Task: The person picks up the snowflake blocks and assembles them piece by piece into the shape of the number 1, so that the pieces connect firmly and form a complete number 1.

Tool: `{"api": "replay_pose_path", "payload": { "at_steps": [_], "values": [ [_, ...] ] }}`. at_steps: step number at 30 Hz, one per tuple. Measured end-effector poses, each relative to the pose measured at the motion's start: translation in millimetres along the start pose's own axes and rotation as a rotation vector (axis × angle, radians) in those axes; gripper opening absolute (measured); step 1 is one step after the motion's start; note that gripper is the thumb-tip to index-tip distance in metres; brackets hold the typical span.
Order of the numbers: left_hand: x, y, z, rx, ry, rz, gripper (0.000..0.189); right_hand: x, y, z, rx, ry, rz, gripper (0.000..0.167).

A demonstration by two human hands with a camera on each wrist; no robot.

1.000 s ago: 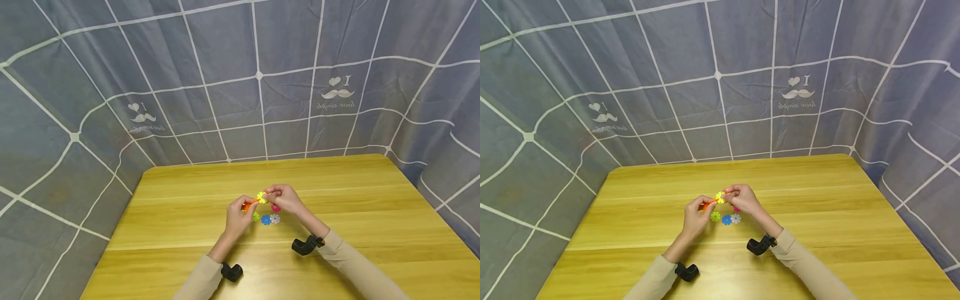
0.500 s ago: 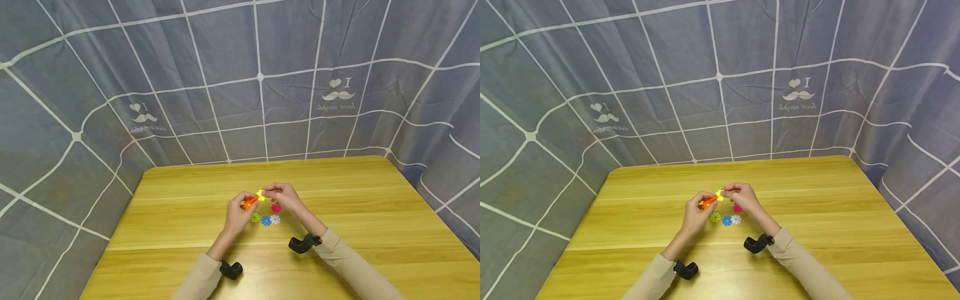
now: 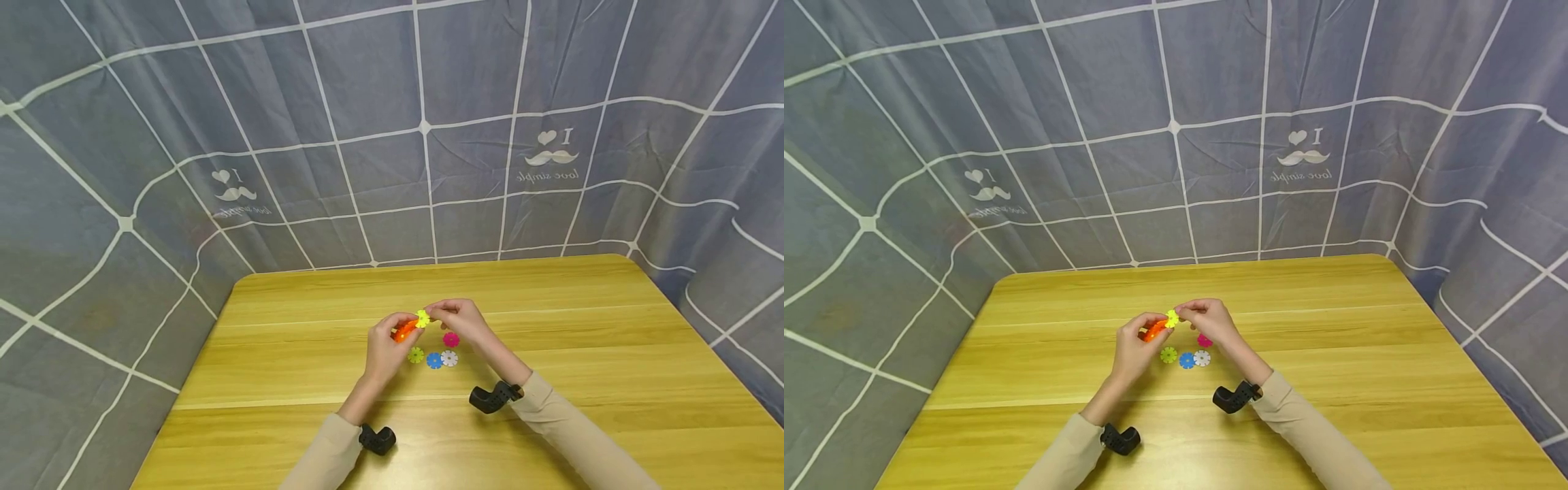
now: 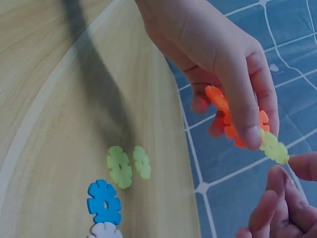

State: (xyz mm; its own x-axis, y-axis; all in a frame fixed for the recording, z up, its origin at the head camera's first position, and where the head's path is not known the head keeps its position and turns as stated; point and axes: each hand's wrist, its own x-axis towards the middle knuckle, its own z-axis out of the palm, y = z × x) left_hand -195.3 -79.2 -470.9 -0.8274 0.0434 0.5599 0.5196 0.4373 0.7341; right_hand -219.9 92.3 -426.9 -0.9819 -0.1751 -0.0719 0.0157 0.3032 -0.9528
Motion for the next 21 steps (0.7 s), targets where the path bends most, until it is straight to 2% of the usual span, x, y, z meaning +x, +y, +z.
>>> {"api": "replay_pose_path", "payload": {
  "at_steps": [7, 11, 17, 21],
  "values": [
    [-2.2, -2.8, -9.2, 0.013, 0.000, -0.033, 0.018, 0.7, 6.0, 0.9, -0.016, -0.027, -0.021, 0.026],
    [-2.7, -4.5, -16.1, 0.028, 0.001, -0.053, 0.018, 3.3, 13.7, 5.3, -0.097, -0.030, -0.064, 0.024],
    [-3.3, -8.9, -26.5, 0.078, 0.020, -0.065, 0.017, 7.2, 26.7, 15.7, -0.186, -0.052, -0.058, 0.022],
    [-4.1, -11.4, -31.9, 0.096, 0.022, -0.079, 0.017, 7.9, 31.9, 21.1, -0.249, -0.080, -0.105, 0.024]
  ]
}}
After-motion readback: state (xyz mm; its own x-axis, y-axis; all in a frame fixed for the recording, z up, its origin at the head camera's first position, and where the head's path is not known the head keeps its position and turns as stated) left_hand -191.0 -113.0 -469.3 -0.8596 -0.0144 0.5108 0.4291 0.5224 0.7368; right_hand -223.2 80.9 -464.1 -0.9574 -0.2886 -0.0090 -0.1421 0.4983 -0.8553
